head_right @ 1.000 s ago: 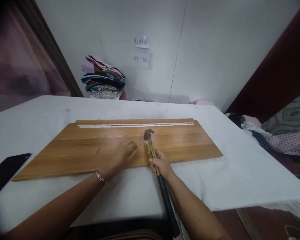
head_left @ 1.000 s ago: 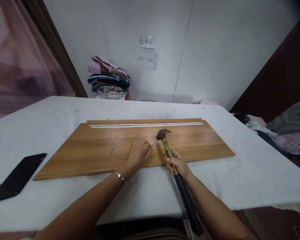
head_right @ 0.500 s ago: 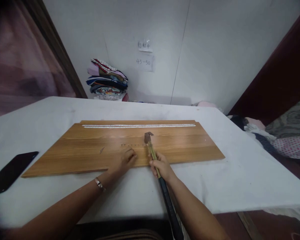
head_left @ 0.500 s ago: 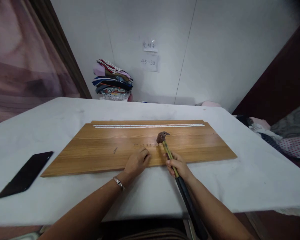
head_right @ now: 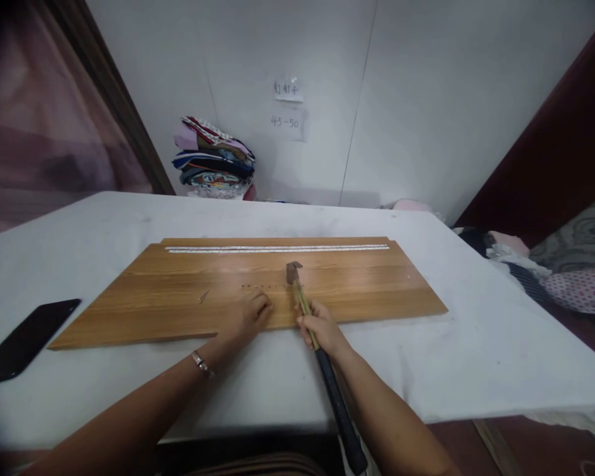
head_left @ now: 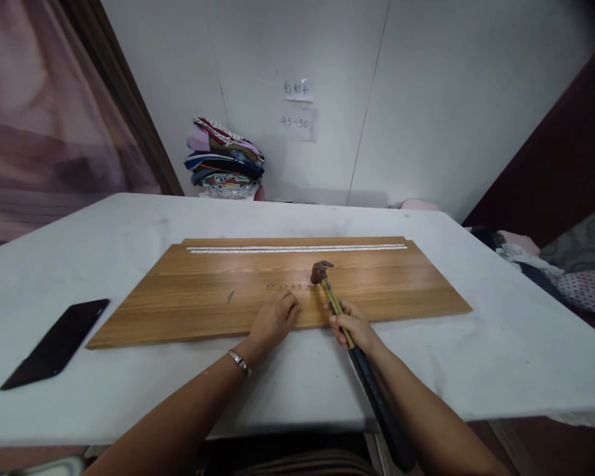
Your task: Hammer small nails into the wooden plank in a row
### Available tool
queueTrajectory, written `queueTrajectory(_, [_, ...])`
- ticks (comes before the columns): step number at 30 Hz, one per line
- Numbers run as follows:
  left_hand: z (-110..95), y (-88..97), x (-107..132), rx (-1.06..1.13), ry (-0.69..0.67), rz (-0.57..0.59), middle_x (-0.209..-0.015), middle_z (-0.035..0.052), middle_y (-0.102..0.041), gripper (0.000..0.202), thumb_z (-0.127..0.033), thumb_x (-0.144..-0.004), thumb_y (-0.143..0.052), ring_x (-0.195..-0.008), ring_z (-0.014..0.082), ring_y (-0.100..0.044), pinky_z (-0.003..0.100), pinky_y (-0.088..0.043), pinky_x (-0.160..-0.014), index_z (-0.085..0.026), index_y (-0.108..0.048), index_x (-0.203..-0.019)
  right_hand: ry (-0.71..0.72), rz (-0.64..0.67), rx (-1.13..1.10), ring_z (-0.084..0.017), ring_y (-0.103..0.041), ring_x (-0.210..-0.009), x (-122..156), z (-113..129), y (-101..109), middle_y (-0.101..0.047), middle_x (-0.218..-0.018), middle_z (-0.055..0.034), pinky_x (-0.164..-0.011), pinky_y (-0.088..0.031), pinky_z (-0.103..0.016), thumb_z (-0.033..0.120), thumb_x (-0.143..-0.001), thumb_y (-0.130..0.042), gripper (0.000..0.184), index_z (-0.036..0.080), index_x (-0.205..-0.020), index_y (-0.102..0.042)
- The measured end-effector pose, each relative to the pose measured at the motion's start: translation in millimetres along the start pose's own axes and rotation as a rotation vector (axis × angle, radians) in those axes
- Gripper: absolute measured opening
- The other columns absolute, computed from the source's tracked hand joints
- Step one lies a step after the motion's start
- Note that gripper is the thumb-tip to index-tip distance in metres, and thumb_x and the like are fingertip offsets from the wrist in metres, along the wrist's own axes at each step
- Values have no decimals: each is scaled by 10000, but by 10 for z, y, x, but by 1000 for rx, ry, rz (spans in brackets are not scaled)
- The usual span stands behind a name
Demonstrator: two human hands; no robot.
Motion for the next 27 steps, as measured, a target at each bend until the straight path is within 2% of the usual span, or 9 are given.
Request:
queueTrajectory(6, [-23, 19, 3, -15, -4, 4, -812, 36, -552, 209, -251, -901, -399, -763, 153, -506, 301, -407, -706, -181, -530, -755, 38, 16, 10, -66, -307, -231, 11, 42, -4, -440, -345, 121, -268, -264, -169, 288, -677, -555, 310, 167, -955, -489])
queueTrajectory(22, [-64, 46, -8, -17, -16, -9, -797, 35, -544, 194, -231, -894, -416, -747, 152, -501, 292, -403, -699, -181, -528, -744, -13, -17, 11, -65, -311, -228, -6, 17, 6, -464, -349, 115, -261, -253, -165, 279, -647, -565, 319, 165, -934, -485])
queueTrajectory(27, [-67, 42, -3, -3, -20, 1, -808, 37, -548, 199, -244, -900, -407, -758, 152, -502, 302, -411, -713, -179, -531, -759, 10, -10, -8, -66, -308, -220, 8, 64, -15, -449, -337, 120, -255, -250, -165, 275, -651, -557, 315, 167, -937, -480])
Point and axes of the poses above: each hand's wrist, its own x-axis away from the middle knuckle, its own y-axis out of the back of the hand, z = x × y, the point moved 4 cm from there along -x, towards the middle knuckle
